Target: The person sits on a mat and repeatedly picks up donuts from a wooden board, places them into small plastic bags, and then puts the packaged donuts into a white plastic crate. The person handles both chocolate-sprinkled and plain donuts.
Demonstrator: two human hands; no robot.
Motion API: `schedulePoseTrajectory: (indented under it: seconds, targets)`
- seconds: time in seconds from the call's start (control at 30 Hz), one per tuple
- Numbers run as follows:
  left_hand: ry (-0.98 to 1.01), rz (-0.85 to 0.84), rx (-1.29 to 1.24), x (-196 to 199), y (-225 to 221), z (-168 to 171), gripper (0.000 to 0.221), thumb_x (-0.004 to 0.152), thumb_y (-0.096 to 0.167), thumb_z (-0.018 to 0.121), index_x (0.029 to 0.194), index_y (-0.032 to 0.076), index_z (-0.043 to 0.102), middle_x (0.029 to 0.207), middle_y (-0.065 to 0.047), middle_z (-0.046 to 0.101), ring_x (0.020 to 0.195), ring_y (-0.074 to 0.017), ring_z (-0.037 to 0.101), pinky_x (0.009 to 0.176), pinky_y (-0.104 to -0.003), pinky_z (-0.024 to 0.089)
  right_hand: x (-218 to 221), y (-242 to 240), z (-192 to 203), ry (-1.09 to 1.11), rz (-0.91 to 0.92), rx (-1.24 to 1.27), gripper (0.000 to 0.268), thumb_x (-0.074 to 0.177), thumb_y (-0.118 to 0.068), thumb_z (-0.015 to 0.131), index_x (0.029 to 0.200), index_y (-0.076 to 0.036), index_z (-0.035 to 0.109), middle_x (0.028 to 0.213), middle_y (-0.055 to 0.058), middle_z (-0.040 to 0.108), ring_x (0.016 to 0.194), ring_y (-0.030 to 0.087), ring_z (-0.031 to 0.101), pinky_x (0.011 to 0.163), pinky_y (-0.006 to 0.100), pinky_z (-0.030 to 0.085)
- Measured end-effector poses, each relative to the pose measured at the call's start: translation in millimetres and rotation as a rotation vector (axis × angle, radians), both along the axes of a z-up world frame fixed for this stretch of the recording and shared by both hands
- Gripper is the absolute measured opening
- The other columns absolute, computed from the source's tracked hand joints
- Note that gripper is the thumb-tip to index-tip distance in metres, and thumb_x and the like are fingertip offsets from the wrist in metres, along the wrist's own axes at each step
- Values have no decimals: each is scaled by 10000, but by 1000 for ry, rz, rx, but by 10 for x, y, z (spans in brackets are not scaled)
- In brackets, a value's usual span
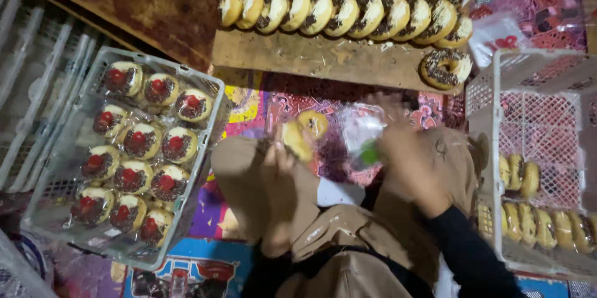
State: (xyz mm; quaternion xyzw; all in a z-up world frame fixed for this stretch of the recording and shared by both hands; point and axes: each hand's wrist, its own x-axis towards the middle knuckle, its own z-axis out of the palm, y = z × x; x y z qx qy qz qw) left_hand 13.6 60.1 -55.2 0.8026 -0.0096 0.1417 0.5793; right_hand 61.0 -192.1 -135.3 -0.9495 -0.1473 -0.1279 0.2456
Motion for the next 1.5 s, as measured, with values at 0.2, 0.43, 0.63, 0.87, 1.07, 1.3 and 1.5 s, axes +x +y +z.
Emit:
schedulePoseTrajectory:
  seconds: [0.2, 0.43, 0.63, 0.87, 1.07, 1.3, 1.5]
  targets:
    - [-367, 35, 417, -397, -507, 240, 406, 1096, 308, 418, 1364, 21, 524, 1288, -252, 531, 1205, -357, 464, 1048, -418, 367, -422, 965, 345, 26, 20, 721, 540, 886, -223, 756, 1346, 21, 615, 1216, 152, 744, 1098, 232, 747, 965, 364, 614]
    - [325, -183, -348, 26, 261, -293, 317, 1094, 257, 530, 1137, 13, 728, 952, -119, 720, 869, -178, 647, 775, -312, 503, -515, 879, -139, 509, 70, 1004, 349, 1032, -303, 625, 1120, 25, 703, 886, 29, 712, 797, 104, 649, 730, 280, 538]
    - [167, 20, 43, 80, 286, -422, 246, 1082, 218, 596, 968, 10, 661, 741, -74, 664, 651, -139, 621, 609, -281, 482, -390, 927, -386, 583, -164, 877, 428, 1083, -303, 544, 932, -3, 808, 590, 0, 538, 580, 83, 474, 535, 283, 363]
    - [-49, 280, 397, 288, 670, -657, 202, 1013, 239, 641, 956, 67, 732, 849, -82, 750, 778, -212, 657, 696, -375, 522, 111, 1435, -906, 380, -276, 1383, 167, 930, -175, 717, 949, -21, 778, 851, 14, 754, 760, 68, 670, 725, 231, 528]
    - [115, 243, 503, -202, 921, -1195, 220, 944, 214, 686, 1020, 12, 730, 863, -181, 681, 764, -311, 606, 698, -452, 499, -581, 1802, -1831, 852, -477, 1377, 296, 960, -145, 765, 736, -11, 628, 627, 34, 575, 517, 128, 469, 455, 313, 323]
    - [184, 68, -94, 53, 1291, -1976, 132, 913, 107, 697, 1010, 17, 698, 848, -58, 649, 658, -118, 523, 557, -311, 418, 10, 492, -1901, 624, -61, 241, 277, 834, -262, 742, 1055, -101, 787, 809, 187, 744, 650, 339, 700, 594, 455, 536]
    - [267, 21, -175, 967, 552, -2855, 242, 856, 163, 829, 901, 9, 647, 791, -69, 638, 707, -132, 552, 658, -313, 468, 583, -456, -2003, 135, 130, -212, 446, 652, -254, 682, 1029, -16, 703, 1072, 182, 697, 1001, 391, 643, 793, 489, 506]
